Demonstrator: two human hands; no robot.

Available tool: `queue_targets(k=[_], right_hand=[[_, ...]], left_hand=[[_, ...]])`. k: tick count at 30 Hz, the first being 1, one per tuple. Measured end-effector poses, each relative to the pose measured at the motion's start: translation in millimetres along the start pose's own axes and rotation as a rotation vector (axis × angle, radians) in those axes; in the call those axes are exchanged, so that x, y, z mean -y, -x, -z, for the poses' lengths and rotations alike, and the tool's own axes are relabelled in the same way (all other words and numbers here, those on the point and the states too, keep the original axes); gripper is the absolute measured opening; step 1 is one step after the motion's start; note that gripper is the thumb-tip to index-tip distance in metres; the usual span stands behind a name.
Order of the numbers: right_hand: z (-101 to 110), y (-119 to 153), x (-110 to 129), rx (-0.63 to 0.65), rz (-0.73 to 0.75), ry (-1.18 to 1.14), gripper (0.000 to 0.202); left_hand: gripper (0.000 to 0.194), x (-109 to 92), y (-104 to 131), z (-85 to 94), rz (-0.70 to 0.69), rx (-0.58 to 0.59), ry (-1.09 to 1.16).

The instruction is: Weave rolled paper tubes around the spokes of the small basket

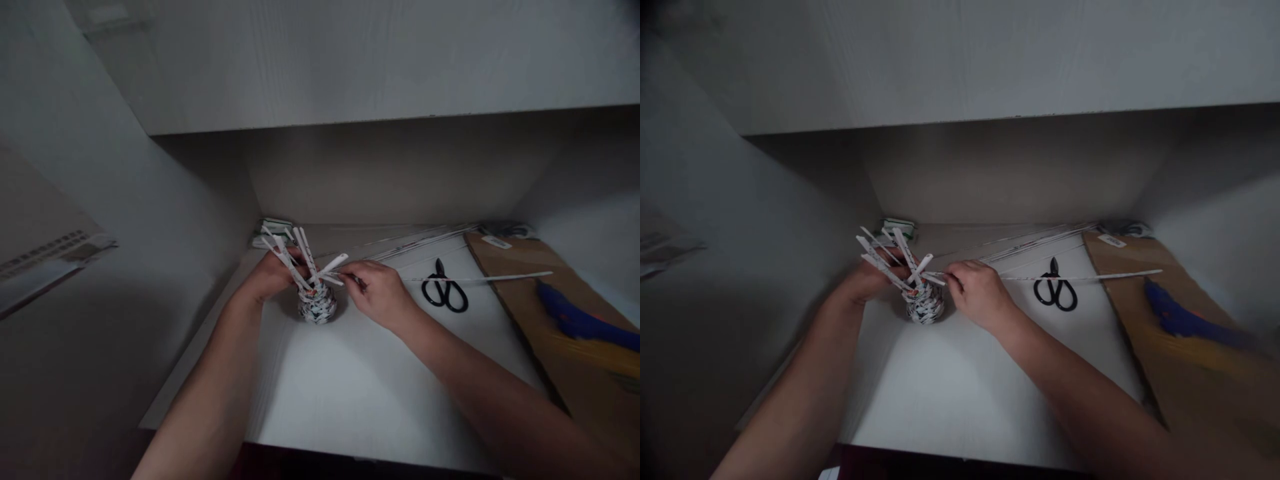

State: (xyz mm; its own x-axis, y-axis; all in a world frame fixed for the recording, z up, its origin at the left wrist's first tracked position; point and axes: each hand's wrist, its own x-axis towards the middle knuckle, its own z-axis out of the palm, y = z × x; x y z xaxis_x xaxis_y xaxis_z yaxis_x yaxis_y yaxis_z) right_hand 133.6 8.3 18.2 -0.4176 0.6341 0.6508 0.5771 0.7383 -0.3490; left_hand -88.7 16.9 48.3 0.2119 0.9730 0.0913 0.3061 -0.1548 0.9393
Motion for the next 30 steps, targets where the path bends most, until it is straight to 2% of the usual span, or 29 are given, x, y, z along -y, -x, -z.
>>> queue_targets(k=[22,30], right_hand=[[-3.9,-0.6,-0.8,0.019,-0.021,-0.081,0.017],[5.0,-5.5,0.2,0.083,-0.132,-0.036,0.014]], left_hand=[[0.016,1.0,-0.5,-4.1,-0.012,0.013,0.002],[0.012,-0.7,-1.1,-3.9,-0.010,0.013,0.000]])
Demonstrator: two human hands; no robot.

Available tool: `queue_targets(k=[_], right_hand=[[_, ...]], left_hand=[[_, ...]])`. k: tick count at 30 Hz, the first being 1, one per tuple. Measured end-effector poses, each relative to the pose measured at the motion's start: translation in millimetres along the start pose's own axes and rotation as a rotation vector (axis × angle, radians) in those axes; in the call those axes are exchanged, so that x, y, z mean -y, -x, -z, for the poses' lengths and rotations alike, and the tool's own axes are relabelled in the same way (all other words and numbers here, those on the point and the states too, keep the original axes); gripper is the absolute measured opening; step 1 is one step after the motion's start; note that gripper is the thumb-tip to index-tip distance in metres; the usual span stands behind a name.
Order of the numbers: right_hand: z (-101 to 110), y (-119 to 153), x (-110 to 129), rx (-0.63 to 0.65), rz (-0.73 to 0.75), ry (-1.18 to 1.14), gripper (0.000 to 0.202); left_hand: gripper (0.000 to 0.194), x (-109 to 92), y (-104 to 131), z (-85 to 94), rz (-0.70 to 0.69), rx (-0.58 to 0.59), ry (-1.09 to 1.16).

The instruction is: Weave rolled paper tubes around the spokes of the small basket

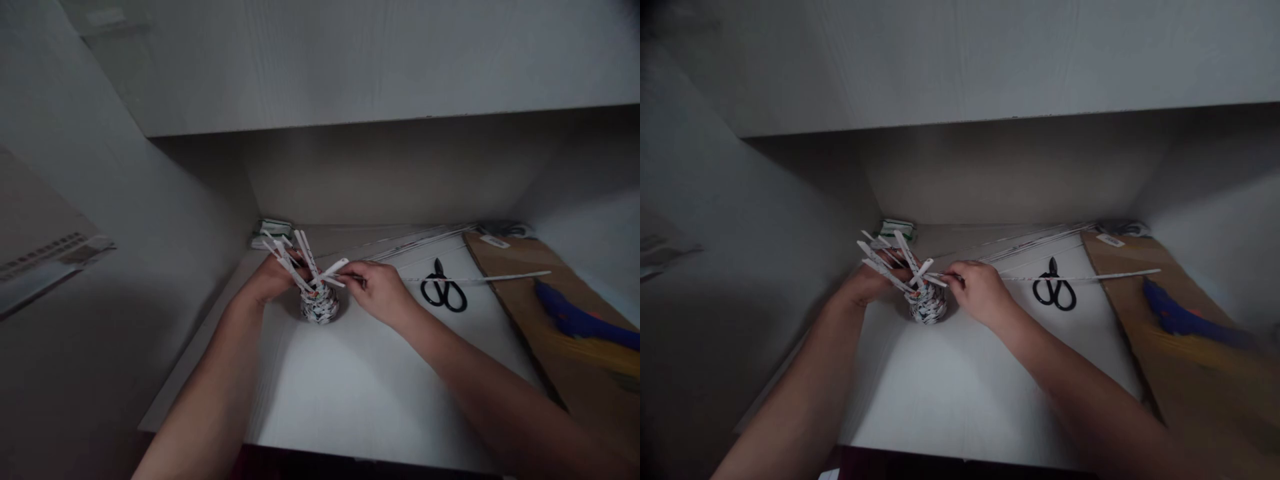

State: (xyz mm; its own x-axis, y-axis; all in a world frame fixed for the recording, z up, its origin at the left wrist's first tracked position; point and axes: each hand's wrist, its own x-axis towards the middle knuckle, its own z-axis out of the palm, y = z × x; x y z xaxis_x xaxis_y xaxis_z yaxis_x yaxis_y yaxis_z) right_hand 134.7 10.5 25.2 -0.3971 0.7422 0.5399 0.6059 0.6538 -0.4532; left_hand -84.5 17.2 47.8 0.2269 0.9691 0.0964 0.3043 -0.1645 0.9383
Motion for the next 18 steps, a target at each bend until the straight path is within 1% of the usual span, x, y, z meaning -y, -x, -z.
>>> queue_targets(k=[6,10,15,18], right_hand=[[5.8,-1.3,0.6,0.020,-0.025,-0.009,0.013],[2.9,0.4,-0.8,0.023,-0.012,0.003,0.016],[-0.6,2.1,-1.7,0.000,0.019,-0.035,0.017],[-0.9,2.4,-1.5,-0.003,0.023,-0.024,0.018]], left_hand=[[0.013,2.3,-0.7,-0.2,-0.015,-0.020,0.032],[0.015,-1.2,-0.5,-3.9,-0.032,-0.031,0.016],[0.014,-5.0,-0.8,-7.9,-0.046,-0.079,-0.011],[0.014,-5.7,-0.8,-8.7,-0.055,-0.067,-0.001]])
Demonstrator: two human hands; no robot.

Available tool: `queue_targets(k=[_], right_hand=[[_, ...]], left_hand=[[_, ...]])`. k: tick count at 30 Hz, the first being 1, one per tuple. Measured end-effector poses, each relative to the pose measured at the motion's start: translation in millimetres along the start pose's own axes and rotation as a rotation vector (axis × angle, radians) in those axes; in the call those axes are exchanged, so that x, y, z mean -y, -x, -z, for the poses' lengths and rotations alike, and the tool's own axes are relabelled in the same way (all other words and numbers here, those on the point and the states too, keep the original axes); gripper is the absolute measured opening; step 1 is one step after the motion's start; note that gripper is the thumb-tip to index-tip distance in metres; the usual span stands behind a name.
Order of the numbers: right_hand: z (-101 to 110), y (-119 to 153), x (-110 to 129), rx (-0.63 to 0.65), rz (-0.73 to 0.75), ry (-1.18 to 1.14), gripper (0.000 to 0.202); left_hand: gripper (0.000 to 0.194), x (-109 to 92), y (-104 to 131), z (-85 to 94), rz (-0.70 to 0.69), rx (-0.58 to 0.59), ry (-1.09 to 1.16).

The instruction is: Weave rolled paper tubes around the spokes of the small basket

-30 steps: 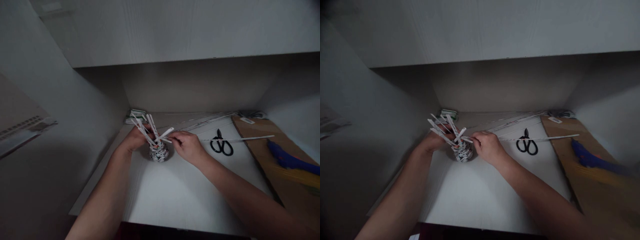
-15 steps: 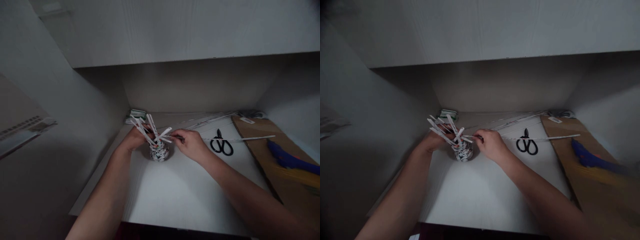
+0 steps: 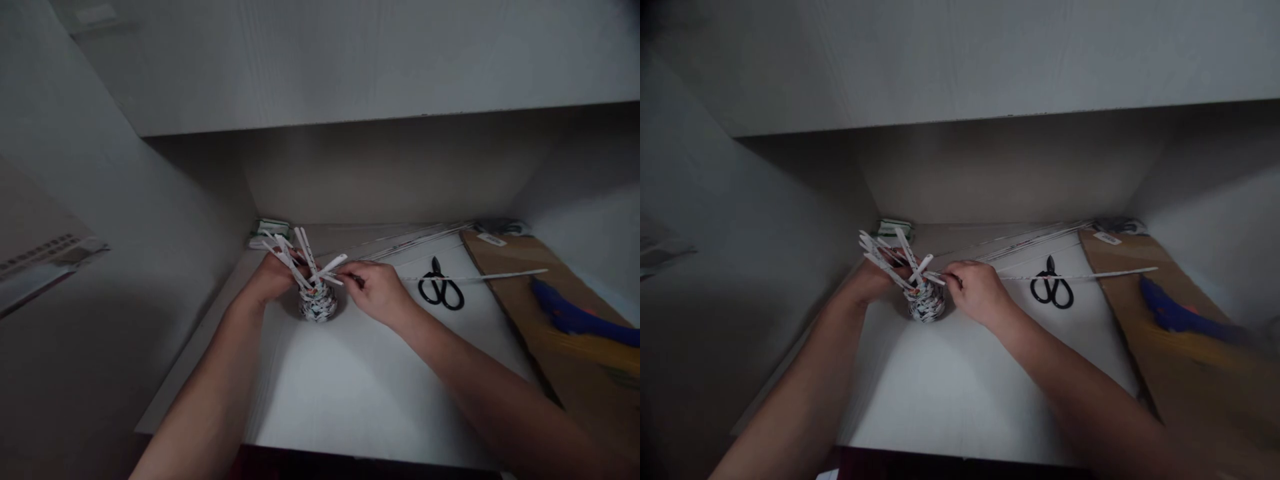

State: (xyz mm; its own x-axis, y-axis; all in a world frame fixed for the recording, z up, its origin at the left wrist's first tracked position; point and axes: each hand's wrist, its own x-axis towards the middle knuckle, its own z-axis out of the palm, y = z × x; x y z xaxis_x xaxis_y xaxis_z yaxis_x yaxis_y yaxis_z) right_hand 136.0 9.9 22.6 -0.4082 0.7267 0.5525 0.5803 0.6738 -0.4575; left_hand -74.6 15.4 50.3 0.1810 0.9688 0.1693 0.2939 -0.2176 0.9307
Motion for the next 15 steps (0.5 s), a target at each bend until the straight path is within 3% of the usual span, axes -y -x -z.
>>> queue_targets(k=[15], right_hand=[[0.0,0.2,-1.2,0.016,0.009,0.047,0.019]], left_hand=[[0.014,3.9,-0.7,-0.5,-0.011,0.056,0.021]])
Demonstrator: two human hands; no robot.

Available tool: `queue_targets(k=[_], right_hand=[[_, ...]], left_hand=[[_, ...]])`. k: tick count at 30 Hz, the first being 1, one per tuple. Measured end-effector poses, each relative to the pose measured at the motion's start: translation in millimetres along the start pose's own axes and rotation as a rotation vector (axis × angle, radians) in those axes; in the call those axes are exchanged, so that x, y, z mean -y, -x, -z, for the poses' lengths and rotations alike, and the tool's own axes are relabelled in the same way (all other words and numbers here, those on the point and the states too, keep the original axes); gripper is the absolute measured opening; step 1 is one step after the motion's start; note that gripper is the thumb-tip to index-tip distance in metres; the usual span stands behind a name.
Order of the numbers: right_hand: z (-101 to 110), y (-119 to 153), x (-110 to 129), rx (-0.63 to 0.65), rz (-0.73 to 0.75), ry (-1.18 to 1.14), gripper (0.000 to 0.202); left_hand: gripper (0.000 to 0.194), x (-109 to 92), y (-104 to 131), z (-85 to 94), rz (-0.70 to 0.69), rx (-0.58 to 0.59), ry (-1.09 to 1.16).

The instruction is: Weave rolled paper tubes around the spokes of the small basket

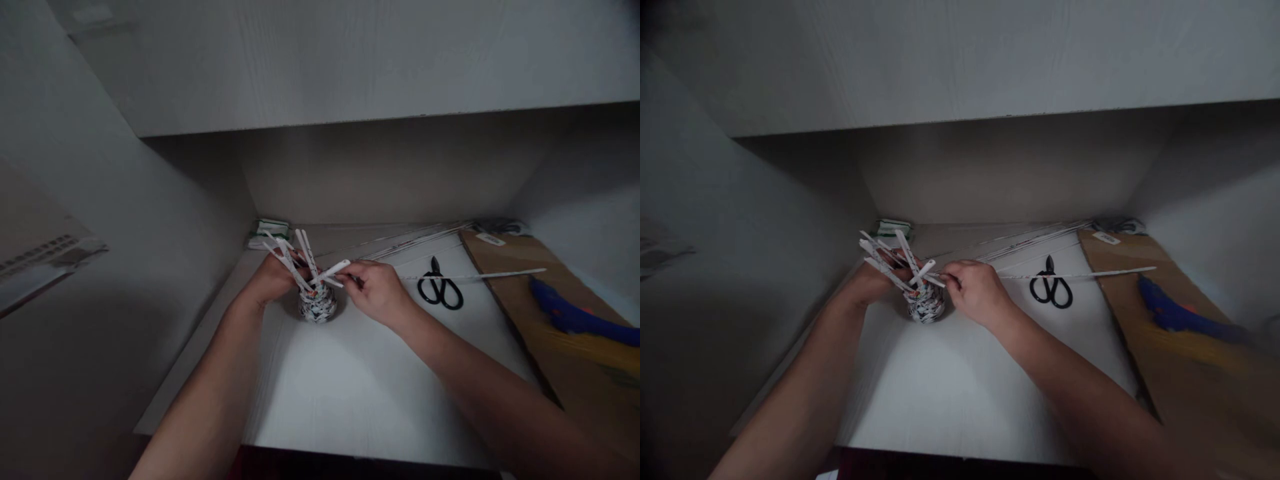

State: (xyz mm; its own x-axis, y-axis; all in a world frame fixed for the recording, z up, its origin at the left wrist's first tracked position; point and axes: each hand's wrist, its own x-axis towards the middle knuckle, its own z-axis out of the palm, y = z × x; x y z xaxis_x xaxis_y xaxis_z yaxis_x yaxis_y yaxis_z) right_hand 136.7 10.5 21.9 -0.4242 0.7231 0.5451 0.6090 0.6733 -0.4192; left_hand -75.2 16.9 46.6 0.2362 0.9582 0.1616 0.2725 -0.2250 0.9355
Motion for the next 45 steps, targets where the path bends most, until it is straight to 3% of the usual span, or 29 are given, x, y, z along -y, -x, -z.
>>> queue_targets(k=[16,22,34,41,45], right_hand=[[6.9,-2.3,4.4,0.017,0.036,0.010,0.019],[14.2,-4.1,12.1,0.104,-0.162,-0.202,0.023],[5.8,-4.8,12.4,0.113,-0.284,-0.271,0.012],[6.7,-4.4,14.7,0.083,-0.146,-0.101,0.014],[9.3,-5.2,4.9,0.173,-0.193,-0.210,0.028]], left_hand=[[0.014,-2.2,0.5,-0.4,-0.004,0.010,0.008],[0.015,-6.9,3.3,-8.5,0.001,-0.005,0.014],[0.013,-3.9,4.8,-13.5,-0.077,0.020,-0.147],[0.013,-8.1,5.4,-14.1,-0.071,0.046,-0.139],[0.013,-6.4,4.6,-13.2,-0.067,0.057,-0.128]])
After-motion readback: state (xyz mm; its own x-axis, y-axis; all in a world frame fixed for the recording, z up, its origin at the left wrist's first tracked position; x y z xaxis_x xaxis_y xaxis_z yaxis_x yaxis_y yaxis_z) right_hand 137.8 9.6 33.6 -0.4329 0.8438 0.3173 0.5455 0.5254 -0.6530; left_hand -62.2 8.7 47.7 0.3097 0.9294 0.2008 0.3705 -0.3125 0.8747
